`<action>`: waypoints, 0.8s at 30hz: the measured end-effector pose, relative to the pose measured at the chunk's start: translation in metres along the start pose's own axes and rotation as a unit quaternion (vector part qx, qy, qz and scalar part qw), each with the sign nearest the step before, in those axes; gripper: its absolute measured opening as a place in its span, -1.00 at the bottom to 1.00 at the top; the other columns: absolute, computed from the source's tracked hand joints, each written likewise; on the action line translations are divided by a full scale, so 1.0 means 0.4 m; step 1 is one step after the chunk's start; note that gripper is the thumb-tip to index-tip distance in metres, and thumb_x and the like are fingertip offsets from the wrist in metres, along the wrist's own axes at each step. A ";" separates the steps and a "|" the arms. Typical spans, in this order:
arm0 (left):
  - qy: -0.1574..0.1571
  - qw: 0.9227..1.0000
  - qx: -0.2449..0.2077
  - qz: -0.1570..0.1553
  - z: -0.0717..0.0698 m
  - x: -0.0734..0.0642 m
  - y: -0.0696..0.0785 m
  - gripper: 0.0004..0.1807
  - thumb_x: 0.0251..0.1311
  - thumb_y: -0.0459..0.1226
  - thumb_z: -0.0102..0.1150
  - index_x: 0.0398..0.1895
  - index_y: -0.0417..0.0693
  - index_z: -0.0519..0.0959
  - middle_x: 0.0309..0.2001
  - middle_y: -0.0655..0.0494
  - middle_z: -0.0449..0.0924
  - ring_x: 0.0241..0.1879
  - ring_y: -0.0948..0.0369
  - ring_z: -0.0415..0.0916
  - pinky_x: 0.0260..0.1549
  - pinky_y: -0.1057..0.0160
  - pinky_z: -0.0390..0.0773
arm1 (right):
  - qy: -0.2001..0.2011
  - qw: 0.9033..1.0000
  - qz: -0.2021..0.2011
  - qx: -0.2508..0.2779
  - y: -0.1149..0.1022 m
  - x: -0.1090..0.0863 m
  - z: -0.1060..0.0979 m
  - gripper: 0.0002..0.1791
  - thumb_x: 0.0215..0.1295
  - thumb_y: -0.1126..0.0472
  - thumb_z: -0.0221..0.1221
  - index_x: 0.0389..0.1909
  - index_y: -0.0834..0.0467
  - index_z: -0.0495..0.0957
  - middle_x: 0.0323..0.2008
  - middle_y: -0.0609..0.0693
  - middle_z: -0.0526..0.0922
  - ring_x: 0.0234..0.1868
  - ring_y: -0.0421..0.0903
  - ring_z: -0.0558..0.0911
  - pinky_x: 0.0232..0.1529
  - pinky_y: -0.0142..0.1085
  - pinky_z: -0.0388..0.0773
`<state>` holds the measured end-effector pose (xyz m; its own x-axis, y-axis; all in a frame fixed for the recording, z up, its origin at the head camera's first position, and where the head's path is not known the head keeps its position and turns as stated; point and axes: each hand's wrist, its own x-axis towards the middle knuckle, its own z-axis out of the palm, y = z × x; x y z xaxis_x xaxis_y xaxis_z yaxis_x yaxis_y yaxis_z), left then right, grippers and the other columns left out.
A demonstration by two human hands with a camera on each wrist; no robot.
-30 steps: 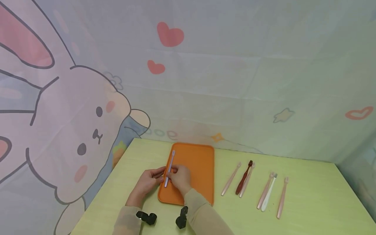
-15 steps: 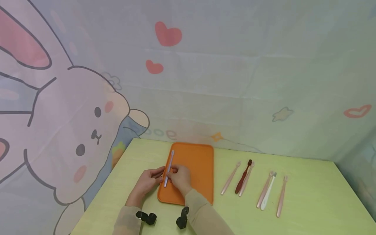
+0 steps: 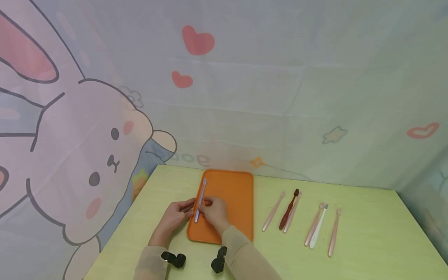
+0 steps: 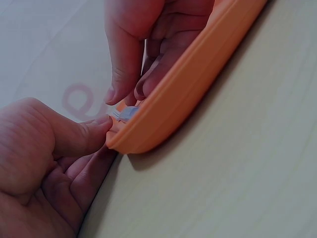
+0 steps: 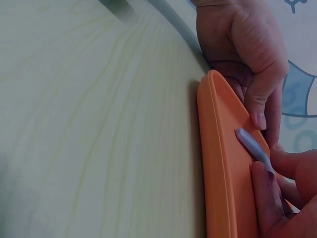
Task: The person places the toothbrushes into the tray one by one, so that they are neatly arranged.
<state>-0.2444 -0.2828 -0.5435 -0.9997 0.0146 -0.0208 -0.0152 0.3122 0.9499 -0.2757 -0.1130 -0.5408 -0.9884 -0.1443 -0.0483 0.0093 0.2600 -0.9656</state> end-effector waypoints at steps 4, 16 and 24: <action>0.006 1.000 0.001 -0.009 0.001 0.000 -0.002 -0.46 0.34 -0.56 0.25 0.40 -0.36 0.55 0.31 -0.29 0.60 0.36 -0.14 0.53 0.34 -0.06 0.51 | -0.001 1.000 -0.001 0.010 -0.005 -0.006 -0.004 -0.60 0.34 0.36 0.43 0.16 0.40 0.69 -0.15 0.09 0.70 -0.35 -0.15 0.76 -0.29 -0.31 0.76; 0.004 1.000 0.010 -0.011 0.004 0.007 -0.007 -0.45 0.32 -0.55 0.27 0.40 -0.34 0.56 0.30 -0.27 0.61 0.36 -0.13 0.53 0.36 -0.10 0.48 | -0.001 1.000 0.007 0.021 -0.008 -0.007 -0.009 -0.60 0.34 0.36 0.43 0.15 0.40 0.69 -0.15 0.09 0.70 -0.36 -0.14 0.76 -0.29 -0.30 0.77; 0.001 1.000 -0.001 -0.018 -0.001 0.002 -0.005 -0.45 0.34 -0.56 0.25 0.41 -0.33 0.56 0.31 -0.27 0.60 0.38 -0.12 0.52 0.36 -0.07 0.49 | -0.022 0.996 0.028 0.077 -0.003 -0.005 -0.016 -0.53 0.39 0.33 0.39 0.27 0.41 0.63 0.05 0.20 0.70 -0.17 -0.08 0.76 -0.16 -0.27 0.78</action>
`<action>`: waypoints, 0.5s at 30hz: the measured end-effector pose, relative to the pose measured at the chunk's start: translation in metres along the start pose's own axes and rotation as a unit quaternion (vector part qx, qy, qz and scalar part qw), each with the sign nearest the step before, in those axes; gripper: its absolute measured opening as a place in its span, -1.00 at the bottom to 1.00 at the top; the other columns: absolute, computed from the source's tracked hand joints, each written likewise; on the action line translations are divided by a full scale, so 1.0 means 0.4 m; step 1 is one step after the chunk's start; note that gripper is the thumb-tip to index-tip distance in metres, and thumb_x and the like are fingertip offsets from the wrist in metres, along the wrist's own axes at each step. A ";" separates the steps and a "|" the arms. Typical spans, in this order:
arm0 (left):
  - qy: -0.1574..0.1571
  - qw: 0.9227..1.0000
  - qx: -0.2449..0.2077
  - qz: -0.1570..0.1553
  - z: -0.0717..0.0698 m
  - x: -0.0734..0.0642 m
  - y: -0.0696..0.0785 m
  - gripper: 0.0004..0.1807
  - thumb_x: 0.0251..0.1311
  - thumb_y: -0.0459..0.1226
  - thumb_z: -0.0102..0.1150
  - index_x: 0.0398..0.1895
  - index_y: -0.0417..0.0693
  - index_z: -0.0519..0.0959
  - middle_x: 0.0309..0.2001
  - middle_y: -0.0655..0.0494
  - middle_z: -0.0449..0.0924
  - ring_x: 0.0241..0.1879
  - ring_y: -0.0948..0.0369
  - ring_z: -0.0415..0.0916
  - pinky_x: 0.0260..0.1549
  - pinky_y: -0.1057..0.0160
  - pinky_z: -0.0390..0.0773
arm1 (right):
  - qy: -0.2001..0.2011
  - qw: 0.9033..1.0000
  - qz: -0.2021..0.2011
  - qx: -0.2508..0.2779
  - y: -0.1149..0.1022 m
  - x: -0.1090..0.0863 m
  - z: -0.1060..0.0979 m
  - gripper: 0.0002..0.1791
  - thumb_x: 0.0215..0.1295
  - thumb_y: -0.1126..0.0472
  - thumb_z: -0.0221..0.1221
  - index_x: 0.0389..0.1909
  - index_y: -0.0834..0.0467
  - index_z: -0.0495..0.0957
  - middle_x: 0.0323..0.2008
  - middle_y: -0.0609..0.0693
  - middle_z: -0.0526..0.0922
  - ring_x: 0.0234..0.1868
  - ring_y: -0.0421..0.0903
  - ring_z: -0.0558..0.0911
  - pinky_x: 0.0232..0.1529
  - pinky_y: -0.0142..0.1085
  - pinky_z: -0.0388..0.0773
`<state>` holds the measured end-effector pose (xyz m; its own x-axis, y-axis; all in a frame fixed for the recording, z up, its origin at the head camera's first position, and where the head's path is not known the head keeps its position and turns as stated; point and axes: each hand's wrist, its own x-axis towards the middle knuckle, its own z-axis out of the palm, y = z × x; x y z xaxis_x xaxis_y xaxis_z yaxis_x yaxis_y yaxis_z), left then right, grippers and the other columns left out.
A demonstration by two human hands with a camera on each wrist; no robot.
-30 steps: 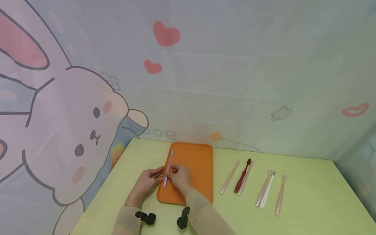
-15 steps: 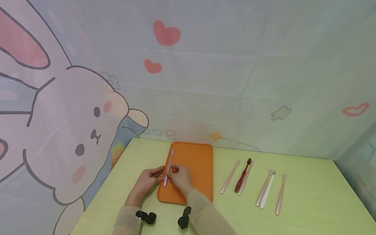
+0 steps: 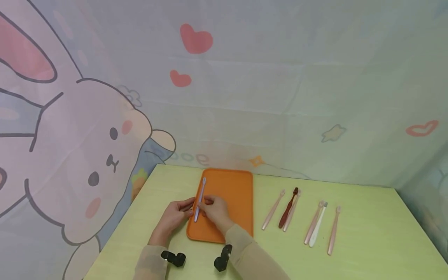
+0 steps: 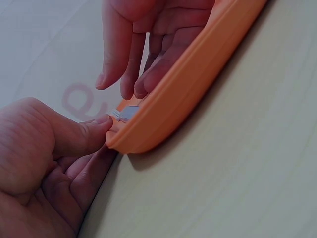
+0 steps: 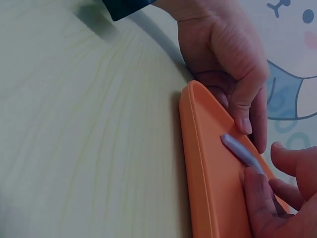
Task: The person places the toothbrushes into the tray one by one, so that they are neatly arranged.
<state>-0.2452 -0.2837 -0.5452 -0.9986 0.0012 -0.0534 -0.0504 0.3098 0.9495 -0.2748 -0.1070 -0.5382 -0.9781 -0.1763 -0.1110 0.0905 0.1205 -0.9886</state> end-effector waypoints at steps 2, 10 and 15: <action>0.001 1.000 -0.002 0.002 0.000 -0.002 0.001 -0.45 0.34 -0.56 0.24 0.41 -0.34 0.55 0.31 -0.28 0.60 0.38 -0.13 0.51 0.36 -0.07 0.49 | -0.005 1.000 0.000 0.007 -0.001 -0.001 -0.003 -0.51 0.40 0.32 0.39 0.28 0.42 0.61 0.07 0.22 0.70 -0.13 -0.06 0.75 -0.13 -0.25 0.78; 0.002 1.000 0.004 0.009 0.000 -0.004 0.005 -0.45 0.32 -0.57 0.25 0.41 -0.37 0.54 0.31 -0.29 0.59 0.37 -0.14 0.51 0.34 -0.04 0.52 | -0.022 1.000 -0.009 0.017 -0.001 -0.008 -0.016 -0.49 0.41 0.29 0.40 0.30 0.42 0.59 0.10 0.24 0.70 -0.05 -0.03 0.72 -0.06 -0.21 0.77; 0.004 1.000 0.006 0.011 0.003 -0.003 0.003 -0.45 0.32 -0.57 0.25 0.40 -0.38 0.55 0.30 -0.30 0.60 0.37 -0.15 0.52 0.34 -0.09 0.50 | -0.018 1.000 -0.024 0.007 -0.002 -0.011 -0.029 -0.50 0.40 0.28 0.40 0.28 0.41 0.62 0.09 0.25 0.71 -0.09 -0.05 0.71 -0.13 -0.23 0.76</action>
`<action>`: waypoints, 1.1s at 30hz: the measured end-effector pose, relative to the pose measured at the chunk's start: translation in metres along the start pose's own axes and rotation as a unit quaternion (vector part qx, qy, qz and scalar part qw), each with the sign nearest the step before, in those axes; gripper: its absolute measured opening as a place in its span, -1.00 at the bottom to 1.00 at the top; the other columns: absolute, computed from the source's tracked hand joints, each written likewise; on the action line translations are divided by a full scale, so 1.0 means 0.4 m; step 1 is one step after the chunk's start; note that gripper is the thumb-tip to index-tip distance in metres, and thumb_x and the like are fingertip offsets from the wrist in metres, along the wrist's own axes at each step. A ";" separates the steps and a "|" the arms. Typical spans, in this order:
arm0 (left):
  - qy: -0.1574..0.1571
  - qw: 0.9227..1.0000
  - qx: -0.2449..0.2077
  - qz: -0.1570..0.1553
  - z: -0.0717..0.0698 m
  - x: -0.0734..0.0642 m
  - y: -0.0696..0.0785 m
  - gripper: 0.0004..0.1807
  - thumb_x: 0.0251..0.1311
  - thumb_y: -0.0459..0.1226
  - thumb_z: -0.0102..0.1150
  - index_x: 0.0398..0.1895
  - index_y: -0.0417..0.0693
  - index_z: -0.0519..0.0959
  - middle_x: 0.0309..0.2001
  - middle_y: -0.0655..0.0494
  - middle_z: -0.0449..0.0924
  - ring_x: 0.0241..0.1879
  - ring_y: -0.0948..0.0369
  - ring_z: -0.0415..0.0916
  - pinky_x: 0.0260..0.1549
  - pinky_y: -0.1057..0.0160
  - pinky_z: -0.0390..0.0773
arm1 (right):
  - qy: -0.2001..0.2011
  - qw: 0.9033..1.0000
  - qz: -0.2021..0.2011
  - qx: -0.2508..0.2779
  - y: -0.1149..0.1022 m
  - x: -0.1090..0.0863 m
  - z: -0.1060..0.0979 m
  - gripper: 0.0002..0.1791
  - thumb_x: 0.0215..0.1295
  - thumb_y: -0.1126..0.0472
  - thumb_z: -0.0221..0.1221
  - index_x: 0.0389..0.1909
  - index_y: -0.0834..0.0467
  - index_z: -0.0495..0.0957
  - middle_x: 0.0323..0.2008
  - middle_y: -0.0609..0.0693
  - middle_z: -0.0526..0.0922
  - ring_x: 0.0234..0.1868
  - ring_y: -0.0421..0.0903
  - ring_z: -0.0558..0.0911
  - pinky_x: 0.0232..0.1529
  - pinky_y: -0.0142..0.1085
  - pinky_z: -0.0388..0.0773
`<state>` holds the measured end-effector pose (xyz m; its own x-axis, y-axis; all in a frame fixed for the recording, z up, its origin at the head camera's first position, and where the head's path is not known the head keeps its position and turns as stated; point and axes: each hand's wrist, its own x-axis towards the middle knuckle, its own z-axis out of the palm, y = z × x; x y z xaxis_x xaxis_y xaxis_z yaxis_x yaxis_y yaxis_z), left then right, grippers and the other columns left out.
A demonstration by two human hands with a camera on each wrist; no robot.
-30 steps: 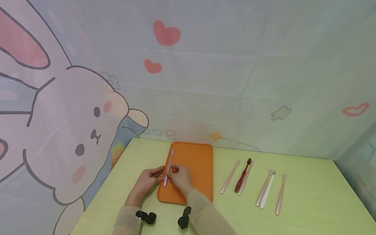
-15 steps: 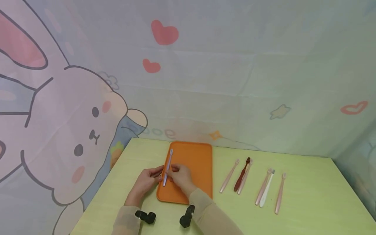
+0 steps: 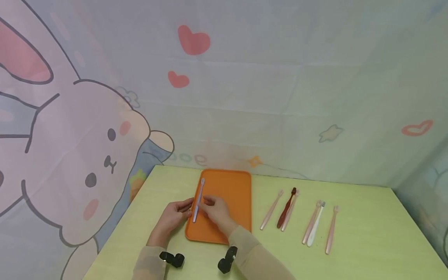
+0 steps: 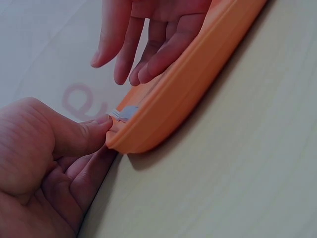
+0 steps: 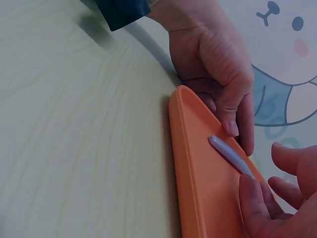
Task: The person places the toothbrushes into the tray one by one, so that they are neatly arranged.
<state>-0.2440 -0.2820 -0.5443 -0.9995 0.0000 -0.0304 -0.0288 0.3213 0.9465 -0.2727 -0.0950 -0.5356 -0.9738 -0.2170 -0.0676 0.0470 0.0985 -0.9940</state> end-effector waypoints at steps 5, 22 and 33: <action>0.005 1.000 -0.003 -0.005 0.002 0.001 -0.001 -0.46 0.32 -0.57 0.25 0.39 -0.38 0.55 0.30 -0.31 0.60 0.37 -0.16 0.52 0.31 -0.05 0.54 | -0.004 1.000 -0.018 -0.001 -0.007 -0.005 -0.022 -0.52 0.39 0.30 0.39 0.27 0.41 0.63 0.03 0.21 0.73 -0.13 -0.08 0.71 -0.14 -0.24 0.74; -0.003 1.000 -0.004 -0.009 -0.001 0.006 -0.007 -0.43 0.32 -0.57 0.25 0.42 -0.37 0.53 0.34 -0.29 0.57 0.37 -0.13 0.53 0.32 0.02 0.54 | -0.025 0.998 -0.053 0.021 -0.051 -0.056 -0.157 -0.46 0.49 0.23 0.34 0.39 0.35 0.55 0.20 0.32 0.65 0.02 0.06 0.74 0.02 0.00 0.76; 0.005 1.000 -0.004 -0.013 0.005 0.003 -0.004 -0.45 0.34 -0.57 0.23 0.42 -0.35 0.54 0.34 -0.26 0.59 0.36 -0.11 0.54 0.31 0.03 0.54 | 0.012 0.995 -0.094 -0.016 -0.075 -0.106 -0.260 -0.52 0.48 0.22 0.35 0.36 0.24 0.63 0.22 0.32 0.66 0.04 0.17 0.77 0.02 0.05 0.76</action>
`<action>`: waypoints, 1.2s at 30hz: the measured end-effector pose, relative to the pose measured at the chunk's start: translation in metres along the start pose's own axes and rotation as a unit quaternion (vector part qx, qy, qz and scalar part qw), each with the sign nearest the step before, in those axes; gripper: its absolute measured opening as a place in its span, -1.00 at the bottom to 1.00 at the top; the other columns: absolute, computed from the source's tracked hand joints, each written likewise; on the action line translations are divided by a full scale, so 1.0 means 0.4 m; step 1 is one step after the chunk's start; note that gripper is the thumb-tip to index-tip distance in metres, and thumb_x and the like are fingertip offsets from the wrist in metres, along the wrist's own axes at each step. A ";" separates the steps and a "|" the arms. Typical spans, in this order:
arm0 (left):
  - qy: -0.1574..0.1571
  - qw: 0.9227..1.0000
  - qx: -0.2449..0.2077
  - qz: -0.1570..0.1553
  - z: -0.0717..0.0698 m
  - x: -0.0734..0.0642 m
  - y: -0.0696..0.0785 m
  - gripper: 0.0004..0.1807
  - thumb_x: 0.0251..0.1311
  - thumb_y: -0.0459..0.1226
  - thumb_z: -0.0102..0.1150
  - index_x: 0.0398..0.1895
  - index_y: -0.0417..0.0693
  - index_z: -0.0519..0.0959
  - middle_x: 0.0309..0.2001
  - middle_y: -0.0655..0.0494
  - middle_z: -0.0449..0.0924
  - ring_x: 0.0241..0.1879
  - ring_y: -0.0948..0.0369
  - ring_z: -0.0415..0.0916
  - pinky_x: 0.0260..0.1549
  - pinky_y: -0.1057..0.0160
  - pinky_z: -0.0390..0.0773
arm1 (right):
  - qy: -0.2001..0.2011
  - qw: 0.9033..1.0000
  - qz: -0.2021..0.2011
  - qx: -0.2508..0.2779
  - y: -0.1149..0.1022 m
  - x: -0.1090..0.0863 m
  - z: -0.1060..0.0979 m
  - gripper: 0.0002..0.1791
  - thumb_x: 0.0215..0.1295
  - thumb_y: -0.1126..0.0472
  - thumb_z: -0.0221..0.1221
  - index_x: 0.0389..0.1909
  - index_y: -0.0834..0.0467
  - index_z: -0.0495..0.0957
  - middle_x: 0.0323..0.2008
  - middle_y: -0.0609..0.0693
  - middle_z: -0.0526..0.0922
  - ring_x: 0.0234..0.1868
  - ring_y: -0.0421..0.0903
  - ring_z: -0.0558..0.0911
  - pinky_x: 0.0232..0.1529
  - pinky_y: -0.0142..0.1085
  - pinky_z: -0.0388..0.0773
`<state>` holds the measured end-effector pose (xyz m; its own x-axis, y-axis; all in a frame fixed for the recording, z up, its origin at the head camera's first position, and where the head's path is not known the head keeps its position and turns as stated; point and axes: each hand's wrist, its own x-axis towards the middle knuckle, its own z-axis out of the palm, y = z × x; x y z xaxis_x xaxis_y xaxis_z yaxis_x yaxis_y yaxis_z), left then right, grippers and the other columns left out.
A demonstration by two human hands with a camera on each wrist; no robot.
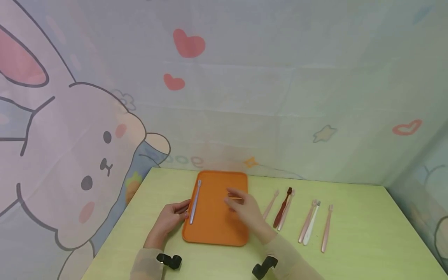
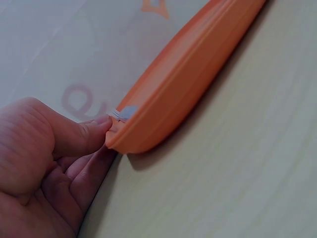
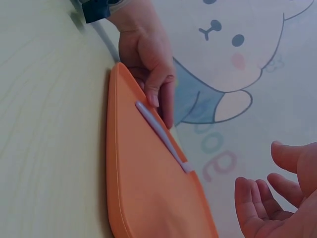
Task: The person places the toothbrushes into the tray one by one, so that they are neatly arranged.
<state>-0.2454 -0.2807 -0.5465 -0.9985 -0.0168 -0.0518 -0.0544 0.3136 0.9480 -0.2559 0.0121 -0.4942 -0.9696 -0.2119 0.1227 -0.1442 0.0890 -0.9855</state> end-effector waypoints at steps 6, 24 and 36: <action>-0.006 1.000 -0.005 0.008 -0.005 -0.002 0.003 -0.44 0.33 -0.57 0.24 0.42 -0.39 0.53 0.35 -0.31 0.56 0.38 -0.15 0.51 0.32 0.00 0.53 | 0.009 1.000 -0.001 0.005 -0.001 -0.012 -0.052 -0.52 0.48 0.28 0.34 0.37 0.23 0.62 0.23 0.28 0.66 0.09 0.09 0.76 0.10 -0.02 0.74; -0.010 1.000 -0.007 0.014 -0.007 -0.012 0.008 -0.45 0.31 -0.59 0.23 0.40 -0.40 0.54 0.34 -0.31 0.57 0.37 -0.15 0.52 0.34 -0.02 0.51 | 0.033 0.999 0.030 -0.015 0.010 -0.062 -0.202 -0.44 0.56 0.18 0.28 0.49 0.25 0.49 0.35 0.33 0.55 0.25 0.17 0.67 0.13 -0.14 0.72; -0.008 1.000 -0.012 0.016 0.001 0.001 -0.005 -0.45 0.32 -0.59 0.24 0.40 -0.40 0.54 0.34 -0.31 0.57 0.38 -0.16 0.50 0.29 0.02 0.57 | 0.059 0.995 0.062 -0.048 0.030 -0.107 -0.339 -0.40 0.62 0.14 0.21 0.56 0.25 0.38 0.42 0.31 0.49 0.22 -0.03 0.65 0.17 -0.19 0.69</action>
<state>-0.2457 -0.2809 -0.5485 -0.9996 0.0080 -0.0257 -0.0222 0.2912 0.9564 -0.2429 0.1541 -0.4954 -0.9967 -0.0785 0.0197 -0.0351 0.2004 -0.9791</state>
